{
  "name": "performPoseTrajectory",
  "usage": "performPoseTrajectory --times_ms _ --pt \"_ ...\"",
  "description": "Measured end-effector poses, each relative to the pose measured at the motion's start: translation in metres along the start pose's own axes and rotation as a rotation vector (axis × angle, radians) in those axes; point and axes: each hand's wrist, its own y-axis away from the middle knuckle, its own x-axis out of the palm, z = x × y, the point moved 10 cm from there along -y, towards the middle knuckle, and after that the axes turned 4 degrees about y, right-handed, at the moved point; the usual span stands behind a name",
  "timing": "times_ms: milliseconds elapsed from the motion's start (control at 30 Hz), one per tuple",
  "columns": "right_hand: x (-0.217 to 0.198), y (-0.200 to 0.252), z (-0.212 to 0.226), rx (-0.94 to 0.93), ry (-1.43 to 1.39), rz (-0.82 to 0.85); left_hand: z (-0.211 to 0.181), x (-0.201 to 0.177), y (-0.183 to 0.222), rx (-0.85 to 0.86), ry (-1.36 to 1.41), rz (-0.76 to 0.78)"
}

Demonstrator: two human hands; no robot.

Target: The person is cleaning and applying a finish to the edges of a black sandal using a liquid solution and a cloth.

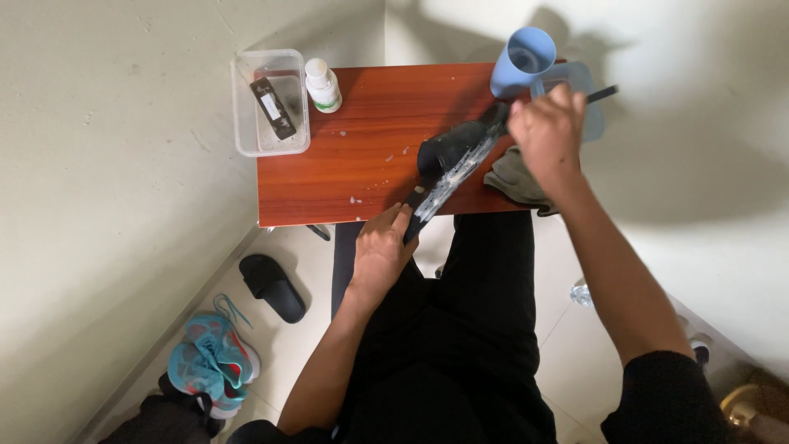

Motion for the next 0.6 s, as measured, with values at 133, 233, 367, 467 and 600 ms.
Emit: performPoseTrajectory --times_ms 133,233,367,467,600 --pt "0.0 -0.011 -0.024 0.069 0.095 0.067 -0.015 -0.018 -0.002 0.138 0.076 0.002" --pt "-0.005 -0.017 -0.016 0.031 0.037 0.132 -0.013 -0.018 -0.004 0.136 0.069 0.005" --pt "-0.019 -0.022 0.022 -0.133 -0.168 0.172 -0.012 -0.014 -0.003 0.151 0.065 0.016" --pt "-0.004 -0.017 0.005 -0.153 -0.122 0.171 -0.014 -0.015 -0.004 0.139 0.059 0.031" --pt "-0.005 -0.019 0.002 -0.07 -0.037 0.249 -0.016 -0.018 -0.006 0.151 0.073 0.013"
